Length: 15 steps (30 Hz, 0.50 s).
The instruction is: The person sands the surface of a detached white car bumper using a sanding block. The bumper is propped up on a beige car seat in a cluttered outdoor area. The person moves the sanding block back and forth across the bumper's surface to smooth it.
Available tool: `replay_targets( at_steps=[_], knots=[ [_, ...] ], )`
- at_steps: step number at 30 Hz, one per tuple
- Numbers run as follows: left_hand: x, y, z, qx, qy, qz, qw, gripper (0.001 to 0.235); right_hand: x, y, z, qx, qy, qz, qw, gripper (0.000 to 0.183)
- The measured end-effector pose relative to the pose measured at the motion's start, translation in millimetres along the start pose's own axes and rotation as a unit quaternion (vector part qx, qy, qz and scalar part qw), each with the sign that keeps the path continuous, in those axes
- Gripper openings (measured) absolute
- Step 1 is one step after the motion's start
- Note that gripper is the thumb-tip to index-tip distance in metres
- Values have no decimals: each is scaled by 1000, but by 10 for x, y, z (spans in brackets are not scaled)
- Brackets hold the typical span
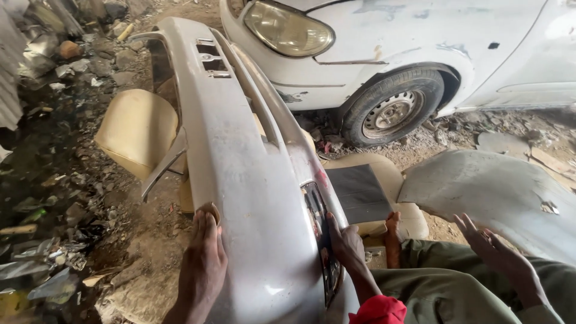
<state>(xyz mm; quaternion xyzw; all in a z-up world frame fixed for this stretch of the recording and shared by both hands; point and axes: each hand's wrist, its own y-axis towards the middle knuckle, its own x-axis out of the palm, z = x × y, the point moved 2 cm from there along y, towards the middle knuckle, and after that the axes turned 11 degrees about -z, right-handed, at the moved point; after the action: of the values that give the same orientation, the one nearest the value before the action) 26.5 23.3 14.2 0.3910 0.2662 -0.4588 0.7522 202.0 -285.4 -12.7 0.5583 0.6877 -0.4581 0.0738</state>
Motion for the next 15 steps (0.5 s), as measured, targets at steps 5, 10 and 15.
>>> replay_targets(
  at_steps=[5,10,15],
  knots=[
    [205,-69,-255,24,66,12,997,55,-27,6,9,3,9,-2,1000,114],
    [446,-447,-347,-11,37,-20,999,55,-23,31,15,0,12,-4,1000,112],
    [332,-392,-232,35,41,31,998,54,-16,34,6,-3,1,-6,1000,111]
  ],
)
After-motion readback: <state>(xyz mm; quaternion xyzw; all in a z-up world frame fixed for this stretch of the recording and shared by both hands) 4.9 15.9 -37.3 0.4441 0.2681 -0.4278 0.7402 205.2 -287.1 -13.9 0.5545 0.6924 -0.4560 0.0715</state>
